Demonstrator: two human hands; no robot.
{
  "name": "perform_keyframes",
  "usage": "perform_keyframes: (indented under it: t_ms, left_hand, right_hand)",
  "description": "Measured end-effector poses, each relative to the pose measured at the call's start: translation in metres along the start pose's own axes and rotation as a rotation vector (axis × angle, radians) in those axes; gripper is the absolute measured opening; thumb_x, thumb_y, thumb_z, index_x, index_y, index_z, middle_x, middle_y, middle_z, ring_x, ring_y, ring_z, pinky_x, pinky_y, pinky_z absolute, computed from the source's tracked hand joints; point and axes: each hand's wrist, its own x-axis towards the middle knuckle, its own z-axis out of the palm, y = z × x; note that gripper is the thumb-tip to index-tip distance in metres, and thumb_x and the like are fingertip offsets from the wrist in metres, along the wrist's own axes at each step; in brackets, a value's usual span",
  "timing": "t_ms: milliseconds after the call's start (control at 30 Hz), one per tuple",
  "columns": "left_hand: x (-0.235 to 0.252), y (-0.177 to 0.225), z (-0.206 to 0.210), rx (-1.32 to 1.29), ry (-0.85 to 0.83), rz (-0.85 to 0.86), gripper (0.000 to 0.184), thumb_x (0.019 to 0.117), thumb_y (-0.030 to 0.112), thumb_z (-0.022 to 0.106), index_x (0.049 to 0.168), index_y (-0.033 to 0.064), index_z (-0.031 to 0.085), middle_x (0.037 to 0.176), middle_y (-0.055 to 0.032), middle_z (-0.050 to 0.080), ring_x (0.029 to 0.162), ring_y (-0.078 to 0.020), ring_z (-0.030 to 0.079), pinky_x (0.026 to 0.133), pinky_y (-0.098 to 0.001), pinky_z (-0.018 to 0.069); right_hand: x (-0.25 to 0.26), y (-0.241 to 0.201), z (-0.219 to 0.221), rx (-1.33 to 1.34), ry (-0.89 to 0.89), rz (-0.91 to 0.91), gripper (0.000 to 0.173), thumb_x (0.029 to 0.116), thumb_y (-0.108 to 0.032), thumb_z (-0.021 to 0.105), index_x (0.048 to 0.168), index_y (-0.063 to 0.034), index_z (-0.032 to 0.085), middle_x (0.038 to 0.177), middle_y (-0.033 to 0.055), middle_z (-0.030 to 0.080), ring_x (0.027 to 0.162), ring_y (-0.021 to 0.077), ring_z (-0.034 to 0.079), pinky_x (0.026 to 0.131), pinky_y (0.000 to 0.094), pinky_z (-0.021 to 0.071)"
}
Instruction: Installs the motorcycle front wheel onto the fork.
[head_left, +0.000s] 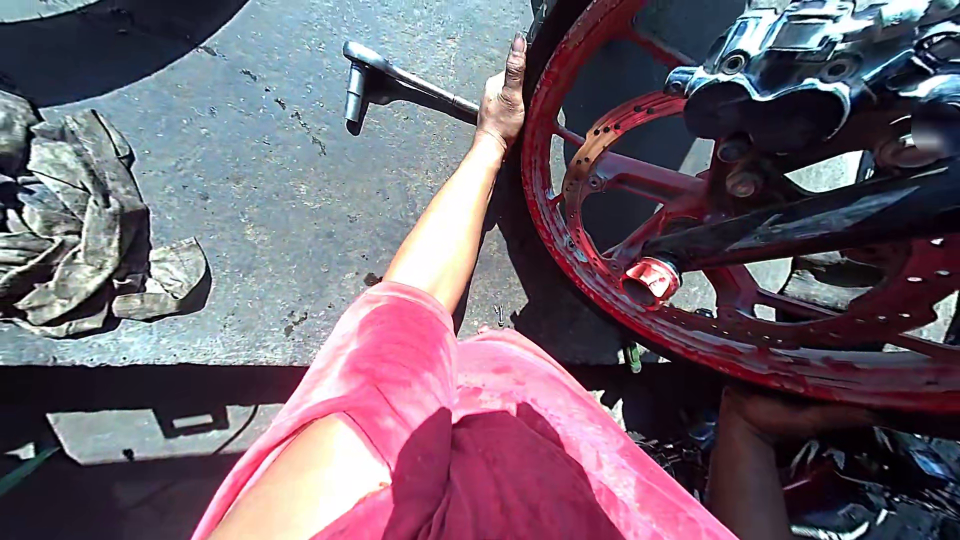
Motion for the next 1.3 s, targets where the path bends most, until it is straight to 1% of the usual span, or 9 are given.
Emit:
perform_keyframes:
  t_ms: [100,267,500,700,833,933,1100,1233,1300]
  left_hand:
    - [0.002,0.003,-0.001,-0.003,-0.009,0.007,0.068,0.1115,0.047,0.019,0.099,0.0034,0.07,0.09,-0.0079,0.074,0.088,-0.0137,0.072,0.086,-0.0404,0.0588]
    - [0.006,0.005,0.0,-0.004,-0.017,0.011,0.068,0.1114,0.047,0.021,0.095,0.0046,0.07,0.087,-0.0071,0.074,0.086,-0.0137,0.072,0.084,-0.0402,0.059]
    - [0.007,0.009,0.0,0.006,-0.023,0.023,0.067,0.1119,0.046,0.021,0.095,0.0033,0.07,0.086,-0.0079,0.073,0.085,-0.0139,0.071,0.084,-0.0397,0.0587]
    - [0.008,0.015,-0.001,0.027,-0.021,-0.006,0.067,0.1119,0.046,0.022,0.086,0.0049,0.068,0.08,-0.0074,0.071,0.079,-0.0151,0.071,0.078,-0.0407,0.0589]
    - [0.011,0.017,-0.002,0.032,-0.031,-0.025,0.068,0.1117,0.048,0.022,0.087,0.0049,0.069,0.081,-0.0081,0.072,0.08,-0.0165,0.072,0.08,-0.0419,0.0591]
    - [0.013,0.016,-0.002,0.042,-0.025,-0.01,0.068,0.1118,0.047,0.023,0.084,0.0057,0.068,0.079,-0.0075,0.072,0.079,-0.0161,0.072,0.078,-0.042,0.0591]
    - [0.012,0.015,-0.004,0.061,-0.06,-0.037,0.071,0.1108,0.051,0.018,0.097,0.0049,0.071,0.089,-0.0082,0.074,0.088,-0.0155,0.072,0.086,-0.0432,0.0582]
    - [0.011,0.011,-0.003,-0.136,-0.173,-0.019,0.069,0.1094,0.051,0.014,0.107,0.0044,0.065,0.089,-0.004,0.072,0.084,-0.0104,0.07,0.082,-0.036,0.06]
    - [0.01,0.01,-0.008,-0.185,-0.275,-0.006,0.073,0.1057,0.059,0.02,0.114,0.001,0.062,0.093,-0.0046,0.072,0.086,-0.0102,0.07,0.083,-0.0349,0.0598]
  right_hand:
    - [0.0,0.003,-0.002,-0.035,0.005,0.007,0.08,0.101,-0.061,0.047,0.15,-0.0019,0.025,0.137,0.009,0.057,0.131,0.0164,0.056,0.111,0.0408,0.0479]
    - [-0.001,0.003,0.0,-0.036,0.03,0.008,0.075,0.1039,-0.057,0.043,0.151,-0.0019,0.024,0.139,0.0103,0.055,0.132,0.0167,0.055,0.112,0.0405,0.047]
    - [-0.004,0.004,0.003,-0.073,0.063,0.01,0.062,0.1098,-0.046,0.026,0.151,-0.0004,0.022,0.139,0.012,0.052,0.131,0.0158,0.054,0.112,0.0382,0.0459]
    - [-0.006,0.005,0.005,-0.106,0.04,-0.018,0.062,0.1092,-0.046,0.026,0.15,0.0011,0.023,0.137,0.0117,0.053,0.132,0.0148,0.055,0.113,0.0369,0.0457]
    - [-0.008,0.007,0.006,-0.092,0.032,-0.013,0.065,0.1082,-0.05,0.03,0.15,-0.0001,0.023,0.138,0.0108,0.053,0.132,0.0145,0.055,0.113,0.0367,0.046]
    - [-0.009,0.006,0.005,-0.072,0.012,-0.012,0.077,0.1031,-0.058,0.042,0.15,0.0002,0.024,0.138,0.0107,0.055,0.131,0.0152,0.056,0.112,0.0376,0.0469]
    - [-0.007,0.004,0.003,-0.057,-0.015,-0.001,0.086,0.0989,-0.065,0.049,0.153,-0.0033,0.022,0.141,0.0066,0.055,0.134,0.0129,0.054,0.113,0.0368,0.0455]
    - [-0.002,0.003,0.002,-0.031,0.005,-0.01,0.085,0.0976,-0.062,0.053,0.151,-0.0031,0.025,0.138,0.0066,0.056,0.132,0.013,0.055,0.112,0.0369,0.0467]
    - [0.0,0.003,0.002,-0.021,0.005,-0.032,0.083,0.099,-0.059,0.052,0.151,-0.001,0.024,0.139,0.0089,0.055,0.133,0.0145,0.055,0.113,0.0372,0.0456]
